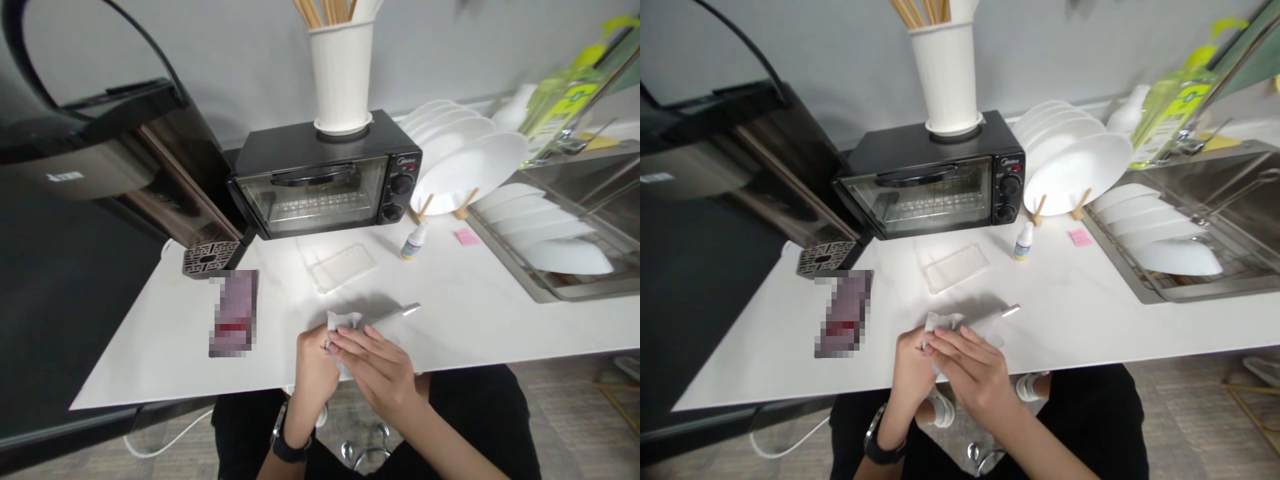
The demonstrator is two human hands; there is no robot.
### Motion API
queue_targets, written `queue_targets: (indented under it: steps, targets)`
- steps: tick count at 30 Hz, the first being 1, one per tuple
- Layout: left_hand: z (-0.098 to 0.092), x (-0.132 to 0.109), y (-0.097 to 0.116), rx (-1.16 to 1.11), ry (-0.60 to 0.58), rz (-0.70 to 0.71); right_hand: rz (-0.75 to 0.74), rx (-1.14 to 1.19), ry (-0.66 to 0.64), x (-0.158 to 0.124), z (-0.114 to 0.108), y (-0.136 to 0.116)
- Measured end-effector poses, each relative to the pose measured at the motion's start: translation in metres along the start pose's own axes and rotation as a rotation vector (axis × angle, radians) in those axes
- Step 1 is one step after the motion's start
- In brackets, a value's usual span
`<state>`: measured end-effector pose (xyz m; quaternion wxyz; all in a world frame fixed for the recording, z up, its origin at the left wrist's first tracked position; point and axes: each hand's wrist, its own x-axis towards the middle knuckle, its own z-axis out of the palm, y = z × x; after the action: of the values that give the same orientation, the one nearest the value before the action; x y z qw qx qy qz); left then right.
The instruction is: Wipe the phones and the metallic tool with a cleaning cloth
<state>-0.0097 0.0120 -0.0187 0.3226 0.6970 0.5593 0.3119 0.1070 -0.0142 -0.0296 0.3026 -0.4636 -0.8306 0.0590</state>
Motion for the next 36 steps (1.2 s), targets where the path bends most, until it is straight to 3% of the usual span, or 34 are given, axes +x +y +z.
queue_targets:
  steps: [4,7,10,20,22,26,36]
  targets:
    - [0.001,0.0,0.003,-0.063,-0.031,-0.029,-0.062,0.047,0.073,-0.007,-0.008,0.023]
    - [0.002,0.0,0.007,-0.193,-0.071,-0.033,0.085,0.061,0.214,-0.015,-0.018,0.045]
    - [0.0,0.001,0.009,-0.275,-0.08,-0.046,0.162,0.098,0.266,-0.019,-0.025,0.056]
    - [-0.002,-0.002,0.008,-0.302,-0.075,-0.044,0.382,0.103,0.428,-0.008,-0.017,0.023]
    - [-0.002,-0.002,0.006,-0.261,-0.075,-0.039,0.349,0.081,0.381,-0.006,-0.009,0.01]
    - [-0.001,-0.002,0.004,-0.113,-0.029,-0.048,0.129,0.057,0.16,0.001,0.004,-0.008]
    - [0.004,0.004,0.012,0.022,0.029,-0.058,-0.027,-0.004,0.004,0.002,-0.004,0.005]
